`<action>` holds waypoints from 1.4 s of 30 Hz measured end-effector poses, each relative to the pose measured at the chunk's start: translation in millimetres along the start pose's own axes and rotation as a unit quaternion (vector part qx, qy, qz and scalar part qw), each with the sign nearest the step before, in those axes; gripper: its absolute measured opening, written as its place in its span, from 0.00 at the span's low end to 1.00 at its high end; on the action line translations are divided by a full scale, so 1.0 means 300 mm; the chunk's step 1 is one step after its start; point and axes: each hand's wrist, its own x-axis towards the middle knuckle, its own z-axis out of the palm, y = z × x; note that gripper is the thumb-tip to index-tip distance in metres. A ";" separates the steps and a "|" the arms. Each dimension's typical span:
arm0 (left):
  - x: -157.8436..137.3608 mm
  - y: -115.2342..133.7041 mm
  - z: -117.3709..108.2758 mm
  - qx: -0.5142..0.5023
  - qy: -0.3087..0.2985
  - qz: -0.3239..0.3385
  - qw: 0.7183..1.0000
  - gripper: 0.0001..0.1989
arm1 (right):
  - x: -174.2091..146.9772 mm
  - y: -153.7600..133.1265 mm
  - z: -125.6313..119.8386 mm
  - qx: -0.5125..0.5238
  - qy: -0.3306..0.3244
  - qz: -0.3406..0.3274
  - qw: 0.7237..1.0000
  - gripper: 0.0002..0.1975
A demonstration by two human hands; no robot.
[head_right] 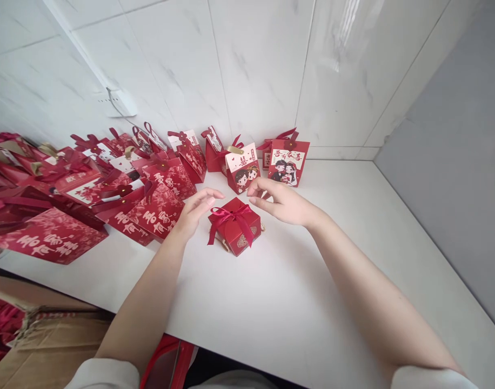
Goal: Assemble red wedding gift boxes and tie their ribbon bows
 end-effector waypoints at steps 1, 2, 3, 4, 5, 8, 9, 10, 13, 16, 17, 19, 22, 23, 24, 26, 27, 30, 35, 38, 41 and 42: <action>-0.003 0.008 -0.010 0.014 -0.001 0.015 1.000 0.11 | 0.000 -0.009 0.000 -0.008 -0.009 -0.015 1.000 0.09; -0.006 0.017 -0.018 0.025 -0.005 0.032 0.999 0.11 | 0.001 -0.018 0.001 -0.019 -0.016 -0.032 0.999 0.08; -0.010 0.025 -0.026 0.033 -0.009 0.049 0.998 0.11 | 0.001 -0.025 0.004 -0.034 -0.022 -0.048 0.998 0.08; -0.014 0.033 -0.032 0.040 -0.014 0.067 0.997 0.11 | 0.001 -0.030 0.008 -0.050 -0.029 -0.061 0.996 0.07; -0.018 0.041 -0.038 0.049 -0.021 0.083 0.995 0.11 | 0.001 -0.033 0.013 -0.066 -0.037 -0.070 0.995 0.06; -0.026 0.061 -0.049 0.089 -0.052 0.102 0.989 0.08 | 0.003 -0.032 0.031 -0.088 -0.059 -0.071 0.992 0.04; -0.028 0.066 -0.050 0.106 -0.061 0.096 0.988 0.08 | 0.004 -0.028 0.037 -0.088 -0.062 -0.064 0.992 0.04; -0.029 0.070 -0.050 0.121 -0.069 0.084 0.987 0.07 | 0.005 -0.024 0.042 -0.087 -0.062 -0.054 0.993 0.04; -0.032 0.074 -0.048 0.152 -0.078 0.042 0.984 0.06 | 0.010 -0.016 0.053 -0.080 -0.052 -0.024 0.995 0.05; -0.030 0.063 -0.046 0.149 -0.072 0.002 0.986 0.08 | 0.011 -0.021 0.051 -0.045 -0.042 0.002 0.998 0.08; -0.028 0.056 -0.046 0.134 -0.066 -0.009 0.989 0.09 | 0.010 -0.023 0.050 -0.028 -0.041 0.013 0.999 0.09; -0.022 0.038 -0.046 0.091 -0.048 -0.020 0.995 0.10 | 0.010 -0.025 0.047 0.003 -0.037 0.031 0.999 0.10; -0.014 0.015 -0.043 0.042 -0.016 -0.023 0.999 0.11 | 0.011 -0.010 0.049 0.027 -0.011 0.030 0.999 0.10; -0.013 0.011 -0.042 0.038 -0.007 -0.027 0.999 0.11 | 0.012 -0.002 0.052 0.034 0.002 0.026 0.999 0.09; -0.012 0.009 -0.041 0.042 0.000 -0.032 0.999 0.12 | 0.014 0.006 0.054 0.040 0.014 0.024 0.999 0.09; -0.012 0.012 -0.040 0.073 0.000 -0.042 0.996 0.14 | 0.017 0.019 0.057 0.051 0.034 0.033 0.998 0.11; -0.013 0.016 -0.040 0.095 -0.007 -0.047 0.994 0.14 | 0.018 0.023 0.057 0.052 0.040 0.045 0.997 0.13; -0.015 0.024 -0.043 0.132 -0.039 -0.055 0.989 0.14 | 0.016 0.018 0.052 0.029 0.034 0.100 0.994 0.16; -0.016 0.029 -0.046 0.094 -0.088 -0.079 0.989 0.18 | 0.009 0.001 0.052 0.041 -0.048 0.123 0.990 0.20; -0.016 0.031 -0.044 0.091 -0.098 -0.070 0.989 0.18 | 0.012 0.015 0.063 0.044 -0.055 0.111 0.991 0.21; -0.015 0.026 -0.037 0.100 -0.078 -0.058 0.990 0.19 | 0.018 0.033 0.070 0.036 -0.025 0.094 0.995 0.21; -0.014 0.023 -0.034 0.104 -0.069 -0.055 0.991 0.19 | 0.019 0.036 0.071 0.028 -0.011 0.090 0.995 0.20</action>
